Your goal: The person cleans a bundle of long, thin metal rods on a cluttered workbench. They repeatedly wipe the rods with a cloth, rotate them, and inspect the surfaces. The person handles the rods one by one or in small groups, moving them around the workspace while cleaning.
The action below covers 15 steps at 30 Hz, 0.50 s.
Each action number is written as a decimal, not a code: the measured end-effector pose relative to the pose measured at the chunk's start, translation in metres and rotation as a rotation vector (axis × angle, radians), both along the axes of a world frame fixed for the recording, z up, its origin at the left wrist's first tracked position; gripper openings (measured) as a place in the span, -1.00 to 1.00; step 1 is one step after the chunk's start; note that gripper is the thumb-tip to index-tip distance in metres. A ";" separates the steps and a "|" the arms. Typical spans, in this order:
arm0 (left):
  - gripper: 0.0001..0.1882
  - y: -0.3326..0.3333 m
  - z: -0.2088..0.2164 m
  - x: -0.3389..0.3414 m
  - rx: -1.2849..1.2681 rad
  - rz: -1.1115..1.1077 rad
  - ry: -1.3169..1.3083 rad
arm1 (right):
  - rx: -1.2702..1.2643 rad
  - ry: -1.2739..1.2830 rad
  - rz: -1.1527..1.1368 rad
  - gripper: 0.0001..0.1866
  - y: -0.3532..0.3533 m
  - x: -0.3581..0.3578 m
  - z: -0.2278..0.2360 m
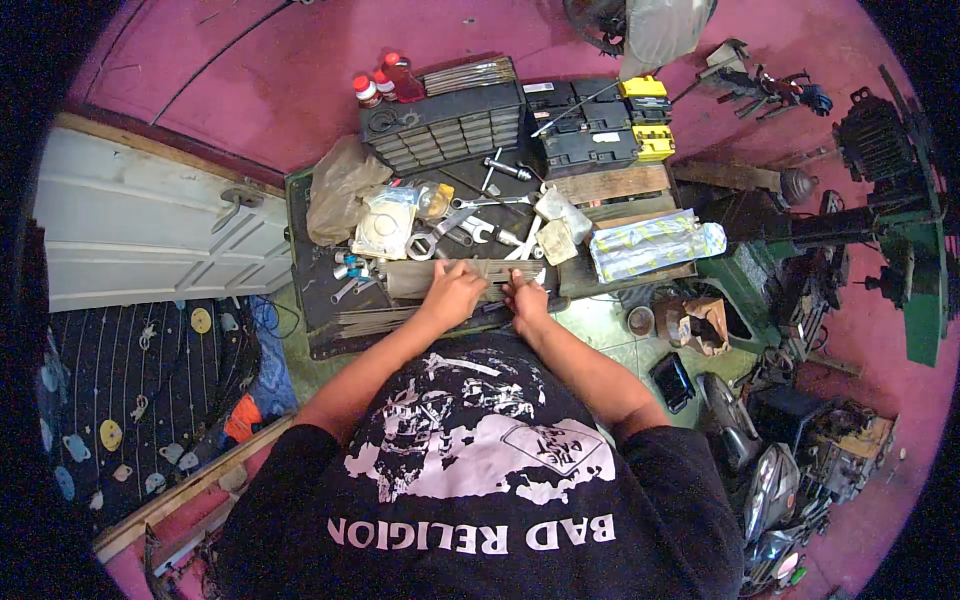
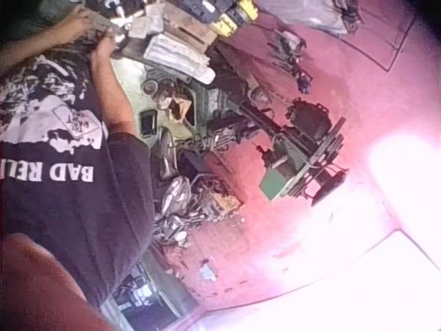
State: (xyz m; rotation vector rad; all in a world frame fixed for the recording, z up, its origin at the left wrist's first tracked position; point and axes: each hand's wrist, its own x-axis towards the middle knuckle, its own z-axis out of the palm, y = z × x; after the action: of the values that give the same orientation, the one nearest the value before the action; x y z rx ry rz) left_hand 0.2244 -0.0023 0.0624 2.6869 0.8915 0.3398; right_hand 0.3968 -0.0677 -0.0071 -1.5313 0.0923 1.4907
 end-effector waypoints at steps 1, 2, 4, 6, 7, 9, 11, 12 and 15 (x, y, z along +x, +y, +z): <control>-0.85 -0.001 0.001 -0.004 -0.014 0.000 -0.039 | -0.019 -0.015 0.017 -0.75 -0.002 0.002 0.000; -0.85 -0.003 0.003 -0.011 -0.045 0.004 -0.069 | -0.038 -0.029 0.035 -0.74 -0.004 0.003 0.000; -0.84 -0.004 0.009 -0.028 -0.100 0.009 -0.133 | -0.065 0.057 0.071 -0.73 -0.014 0.015 0.002; -0.80 -0.003 0.006 -0.057 -0.086 0.106 -0.175 | -0.107 0.111 0.072 -0.71 -0.023 0.015 0.026; -0.78 -0.003 0.005 -0.074 -0.083 0.153 -0.196 | -0.102 0.124 0.071 -0.72 -0.031 0.016 0.027; -0.77 -0.005 0.004 -0.109 -0.127 0.322 -0.117 | -0.094 0.153 0.068 -0.74 -0.047 0.022 0.029; -0.76 -0.013 0.000 -0.144 -0.157 0.485 -0.045 | -0.092 0.040 0.151 -0.72 -0.046 0.008 0.051; -0.75 -0.018 -0.005 -0.159 -0.166 0.553 -0.016 | -0.083 -0.038 0.209 -0.73 -0.044 -0.003 0.064; -0.75 -0.029 -0.021 -0.196 -0.166 0.651 0.020 | 0.173 -0.439 0.611 -0.81 -0.038 -0.028 0.055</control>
State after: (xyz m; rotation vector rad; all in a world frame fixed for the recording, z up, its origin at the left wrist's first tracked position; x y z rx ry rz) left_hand 0.0287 -0.0317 0.0416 2.1883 1.7053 0.3488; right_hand 0.3684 -0.1059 0.0475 -1.7920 -0.8041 1.5169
